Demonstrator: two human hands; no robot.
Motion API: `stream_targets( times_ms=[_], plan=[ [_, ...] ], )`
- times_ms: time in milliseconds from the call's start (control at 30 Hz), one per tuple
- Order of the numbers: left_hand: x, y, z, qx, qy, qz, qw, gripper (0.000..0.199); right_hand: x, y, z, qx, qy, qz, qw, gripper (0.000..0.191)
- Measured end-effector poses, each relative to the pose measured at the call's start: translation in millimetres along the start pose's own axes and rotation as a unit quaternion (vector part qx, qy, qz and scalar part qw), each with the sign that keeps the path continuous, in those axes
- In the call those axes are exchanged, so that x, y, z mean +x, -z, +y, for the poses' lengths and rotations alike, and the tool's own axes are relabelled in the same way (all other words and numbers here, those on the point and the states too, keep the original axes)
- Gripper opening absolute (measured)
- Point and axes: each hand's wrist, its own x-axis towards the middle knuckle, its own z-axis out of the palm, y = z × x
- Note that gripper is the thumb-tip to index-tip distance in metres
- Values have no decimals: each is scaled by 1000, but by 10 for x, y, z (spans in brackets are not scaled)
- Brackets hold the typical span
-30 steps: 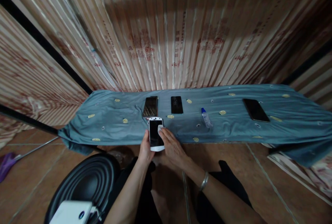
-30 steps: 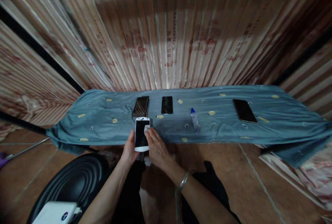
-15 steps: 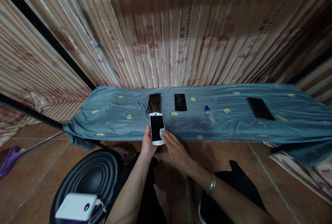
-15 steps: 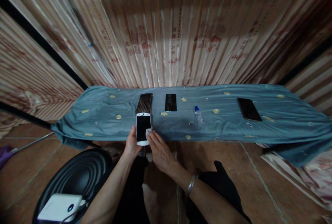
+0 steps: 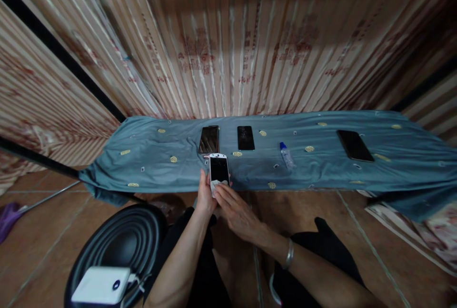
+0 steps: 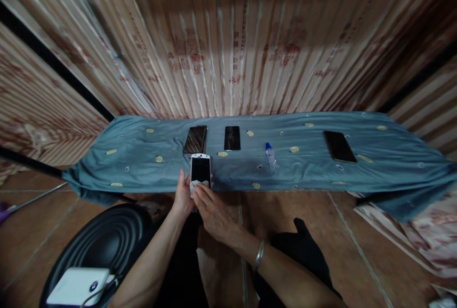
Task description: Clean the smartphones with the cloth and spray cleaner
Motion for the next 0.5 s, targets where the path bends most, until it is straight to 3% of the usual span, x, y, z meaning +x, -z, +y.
stream_targets(
  times_ms=[167, 300, 500],
  plan=[
    [40, -13, -136, 40, 7, 3, 999, 56, 49, 71, 109, -14, -8, -7, 1000, 67],
    [57, -54, -272, 45, -7, 15, 999, 49, 133, 143, 292, -20, -52, 9, 998, 61],
    [78, -78, -388, 73, -15, -76, 994, 48, 273, 255, 504, -46, -96, 22, 994, 63]
  ],
)
